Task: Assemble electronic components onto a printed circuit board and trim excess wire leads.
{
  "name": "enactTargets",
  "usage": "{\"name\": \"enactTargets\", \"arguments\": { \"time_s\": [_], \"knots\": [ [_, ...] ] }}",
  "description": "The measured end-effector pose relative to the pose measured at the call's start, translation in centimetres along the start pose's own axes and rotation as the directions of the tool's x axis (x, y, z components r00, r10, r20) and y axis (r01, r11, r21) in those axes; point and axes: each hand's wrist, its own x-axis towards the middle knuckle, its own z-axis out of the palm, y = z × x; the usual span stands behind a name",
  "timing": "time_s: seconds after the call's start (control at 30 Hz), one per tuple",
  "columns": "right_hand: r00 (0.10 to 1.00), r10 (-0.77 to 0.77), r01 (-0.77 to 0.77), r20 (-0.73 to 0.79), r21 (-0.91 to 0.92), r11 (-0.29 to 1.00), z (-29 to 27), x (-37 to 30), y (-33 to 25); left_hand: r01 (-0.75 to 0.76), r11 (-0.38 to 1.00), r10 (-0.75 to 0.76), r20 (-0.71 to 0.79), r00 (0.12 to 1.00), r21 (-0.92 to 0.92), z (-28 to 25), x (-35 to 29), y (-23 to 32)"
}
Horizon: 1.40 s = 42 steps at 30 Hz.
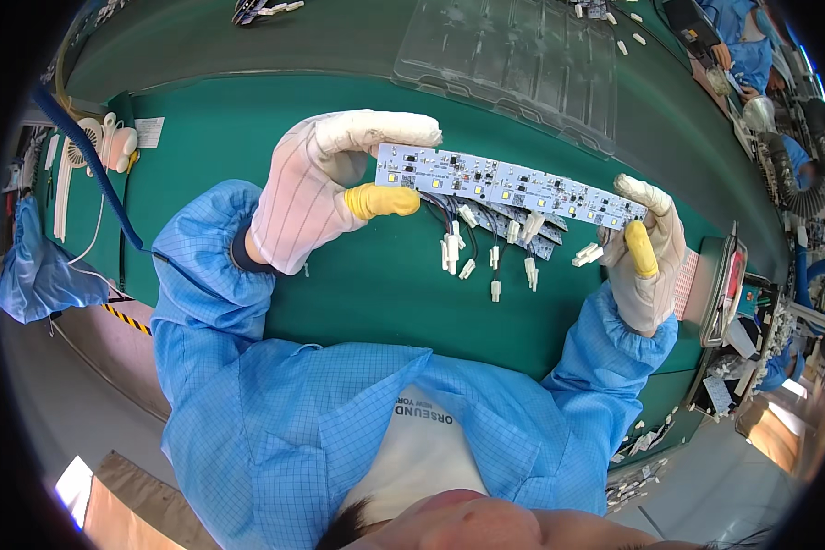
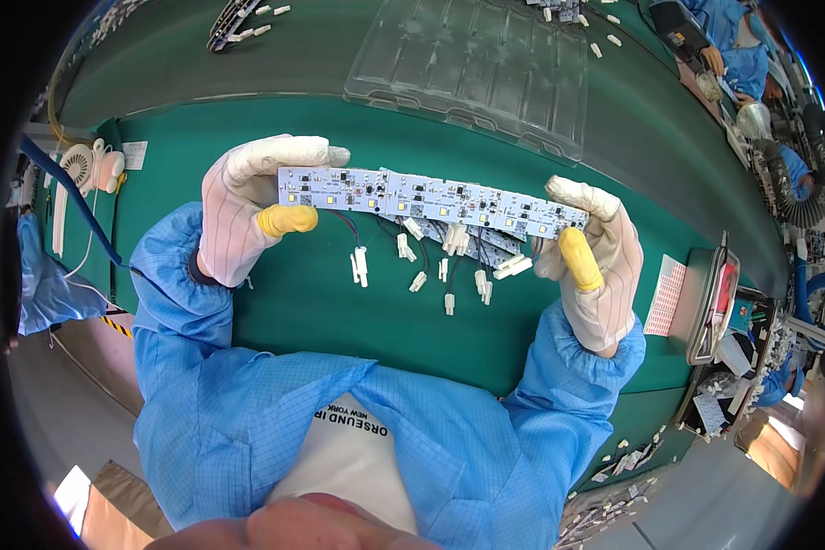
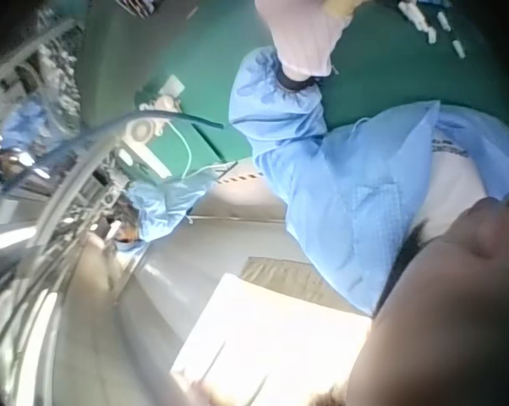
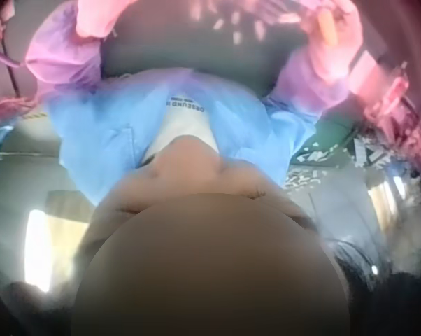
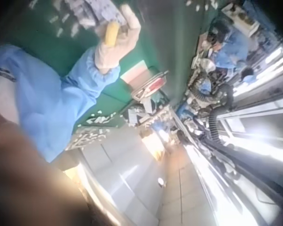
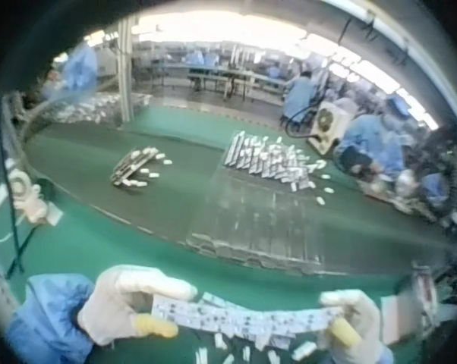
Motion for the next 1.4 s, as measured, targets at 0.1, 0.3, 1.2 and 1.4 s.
{"name": "enactTargets", "arguments": {
  "time_s": [0.1, 0.3, 1.2, 1.4],
  "knots": [
    [1.0, -0.009, 0.009, -0.012, 0.003, 1.0, 0.0, 0.0, 0.2, 0.03, 0.999, -0.03, -0.002, 1.0, -0.039, 0.0, 0.0, 0.3],
    [0.997, -0.015, 0.006, -0.075, -0.118, 0.993, 0.0, 0.0, 0.3, 0.03, 0.997, -0.032, 0.031, 0.999, 0.066, 0.0, 0.2, 1.0],
    [0.999, -0.03, 0.031, -0.015, 0.011, 0.999, -0.8, -0.7, -0.4, 0.06, 0.983, -0.065, 0.024, 0.998, 0.173, -0.3, 0.1, 1.5],
    [1.0, -0.021, 0.02, 0.02, 0.056, 0.998, -0.7, -0.9, -0.4, 0.003, 0.978, 0.011, -0.07, 0.997, 0.207, 0.0, 0.1, 1.0]
  ]
}}
